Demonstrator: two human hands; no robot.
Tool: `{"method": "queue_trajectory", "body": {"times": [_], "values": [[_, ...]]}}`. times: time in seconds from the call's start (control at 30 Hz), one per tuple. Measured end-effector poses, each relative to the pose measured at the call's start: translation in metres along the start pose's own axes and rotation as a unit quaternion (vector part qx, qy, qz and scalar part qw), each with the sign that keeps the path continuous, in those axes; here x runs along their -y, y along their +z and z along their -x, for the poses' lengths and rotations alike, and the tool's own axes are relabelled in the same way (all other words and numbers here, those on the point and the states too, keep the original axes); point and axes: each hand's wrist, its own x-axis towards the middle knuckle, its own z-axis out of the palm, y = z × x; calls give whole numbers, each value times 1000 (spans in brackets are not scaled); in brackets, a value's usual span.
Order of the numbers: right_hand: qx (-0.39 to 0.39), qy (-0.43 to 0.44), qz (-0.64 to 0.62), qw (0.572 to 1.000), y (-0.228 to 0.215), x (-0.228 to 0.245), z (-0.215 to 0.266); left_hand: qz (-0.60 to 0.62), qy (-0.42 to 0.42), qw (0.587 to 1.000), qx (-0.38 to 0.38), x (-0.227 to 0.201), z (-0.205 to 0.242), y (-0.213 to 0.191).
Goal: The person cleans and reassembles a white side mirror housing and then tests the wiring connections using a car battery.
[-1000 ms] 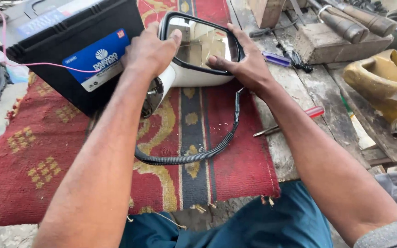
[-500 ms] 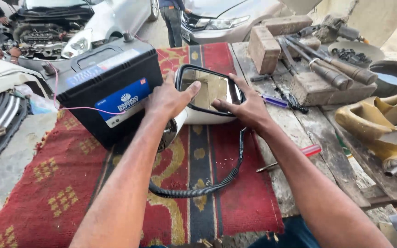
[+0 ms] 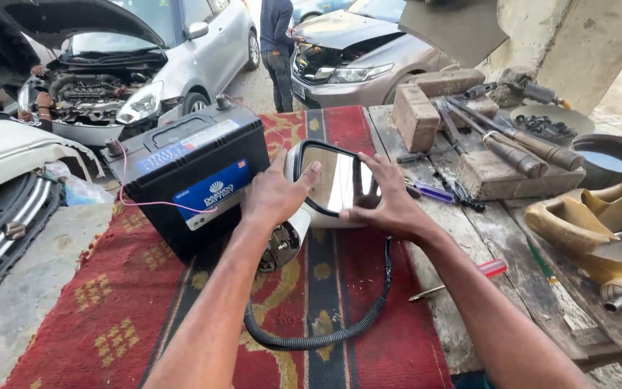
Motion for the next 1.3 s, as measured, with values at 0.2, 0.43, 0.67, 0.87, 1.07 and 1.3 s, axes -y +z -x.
{"method": "queue_trajectory", "body": {"times": [0.2, 0.43, 0.67, 0.87, 1.07, 1.3], "values": [[14, -46, 62, 997, -3, -14, -12, 83, 7, 996, 26, 3, 7, -15], [-24, -7, -118, 993, -28, 15, -14, 303, -100, 943, 98, 6, 45, -27], [-185, 45, -161, 968, -10, 11, -38, 458, -149, 866, 138, 8, 47, -28], [-202, 83, -240, 946, 1, 16, -38, 352, -85, 931, 48, 49, -9, 22], [-188, 59, -301, 933, 5, -8, -41, 312, -59, 947, 54, 65, -42, 26], [-182, -102, -349, 914, 2, 18, -56, 436, -32, 895, 90, 88, -72, 42]]}}
